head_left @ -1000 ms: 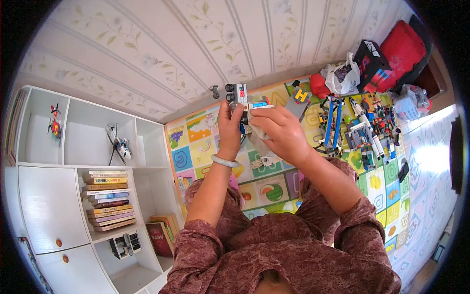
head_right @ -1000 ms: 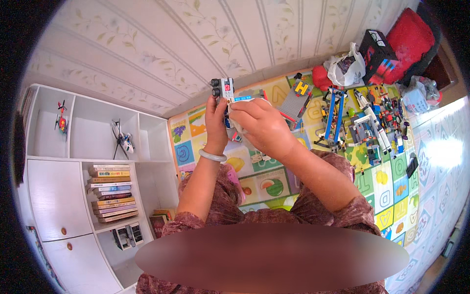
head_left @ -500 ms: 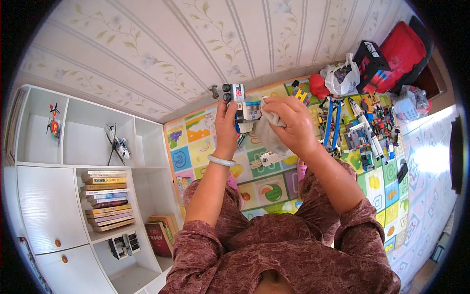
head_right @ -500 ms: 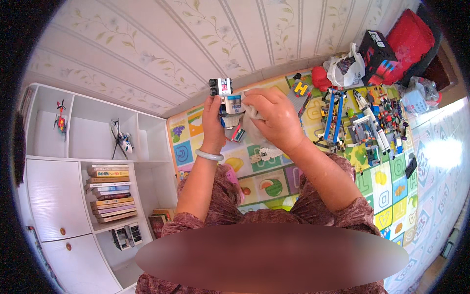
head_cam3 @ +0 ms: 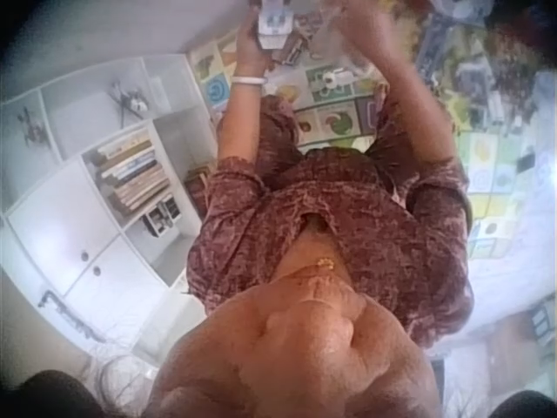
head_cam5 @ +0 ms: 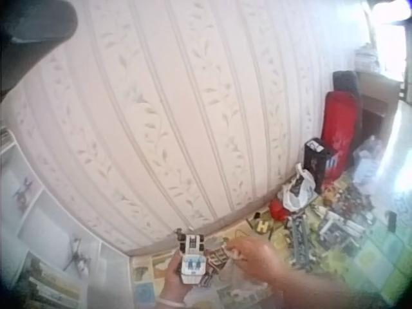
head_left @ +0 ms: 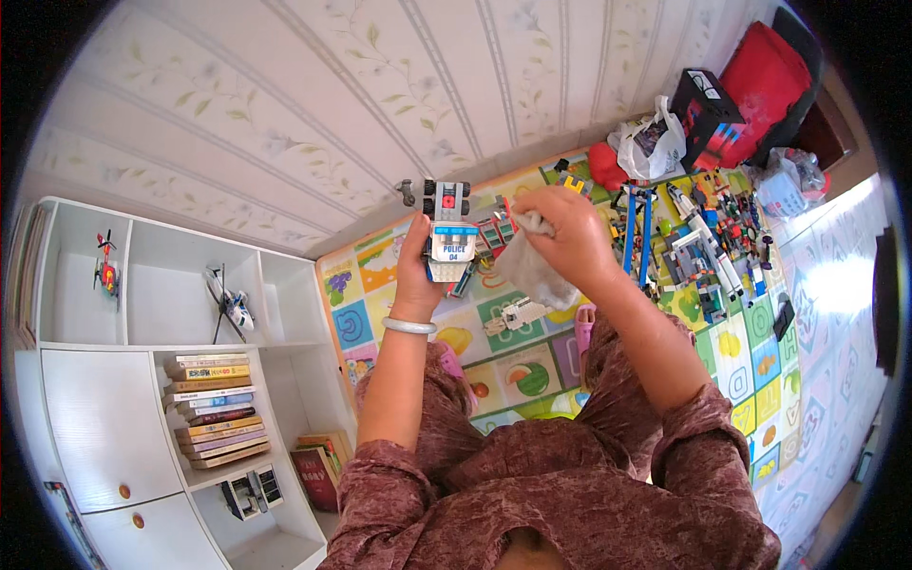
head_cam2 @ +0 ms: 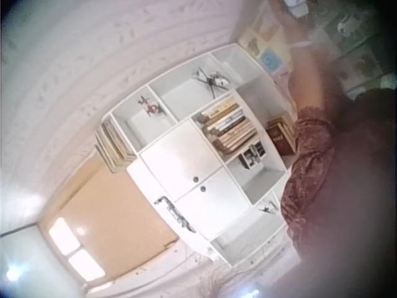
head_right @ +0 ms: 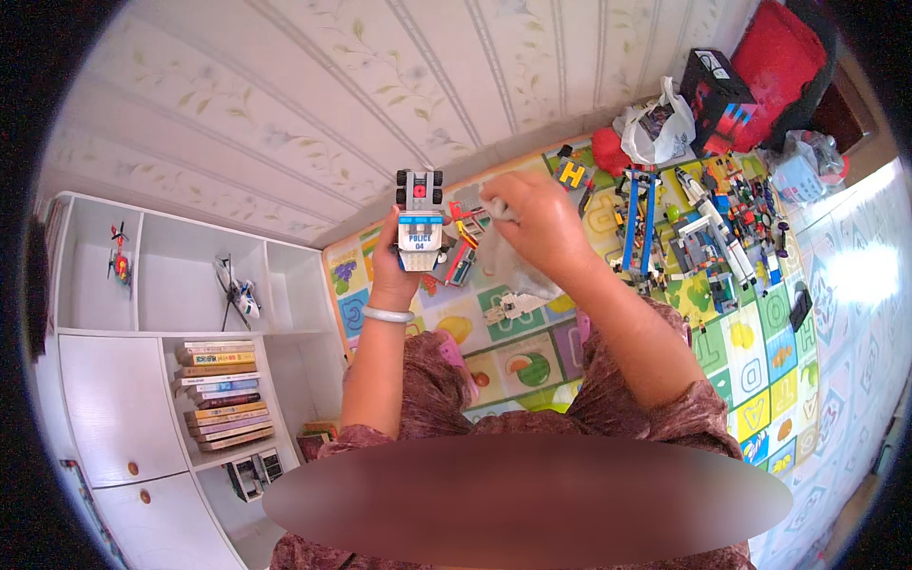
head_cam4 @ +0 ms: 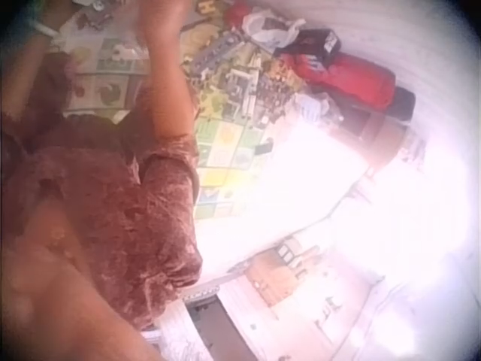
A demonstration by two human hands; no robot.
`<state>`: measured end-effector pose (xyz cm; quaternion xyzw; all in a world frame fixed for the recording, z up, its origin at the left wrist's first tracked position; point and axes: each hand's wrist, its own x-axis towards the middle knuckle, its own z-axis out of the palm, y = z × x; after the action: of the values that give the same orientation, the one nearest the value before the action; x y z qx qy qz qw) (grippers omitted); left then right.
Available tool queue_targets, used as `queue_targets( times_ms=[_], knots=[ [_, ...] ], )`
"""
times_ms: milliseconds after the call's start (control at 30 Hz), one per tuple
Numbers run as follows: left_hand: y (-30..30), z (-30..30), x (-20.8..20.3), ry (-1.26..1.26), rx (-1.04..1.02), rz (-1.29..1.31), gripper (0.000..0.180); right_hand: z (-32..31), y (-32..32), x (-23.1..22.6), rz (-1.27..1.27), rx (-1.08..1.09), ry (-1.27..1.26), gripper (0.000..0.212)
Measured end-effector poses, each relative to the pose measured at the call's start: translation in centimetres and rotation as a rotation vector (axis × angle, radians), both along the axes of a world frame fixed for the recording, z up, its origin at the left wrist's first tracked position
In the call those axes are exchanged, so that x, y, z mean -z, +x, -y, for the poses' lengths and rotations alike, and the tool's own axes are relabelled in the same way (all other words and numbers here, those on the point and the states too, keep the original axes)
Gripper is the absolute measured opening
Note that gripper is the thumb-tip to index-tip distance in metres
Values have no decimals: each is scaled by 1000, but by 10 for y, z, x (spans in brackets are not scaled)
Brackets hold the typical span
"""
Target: Assembling a LEGO police vehicle on a play mat.
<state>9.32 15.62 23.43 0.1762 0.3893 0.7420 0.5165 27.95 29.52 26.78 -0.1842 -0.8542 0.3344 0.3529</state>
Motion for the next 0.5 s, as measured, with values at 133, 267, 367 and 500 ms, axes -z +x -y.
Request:
queue_targets(
  times_ms=[133,267,367,500],
  knots=[
    [9,0,-2,-75,46,-82,40,-6,3,0,-97,47,-19,29],
    [17,-3,-1,-102,189,-195,43,-1,0,-5,-198,0,186,33],
    [27,-6,2,-95,175,-196,44,0,-7,3,-176,-13,229,35],
    [28,-5,8,-131,148,-112,45,6,-8,12,-83,-91,240,35]
  ],
)
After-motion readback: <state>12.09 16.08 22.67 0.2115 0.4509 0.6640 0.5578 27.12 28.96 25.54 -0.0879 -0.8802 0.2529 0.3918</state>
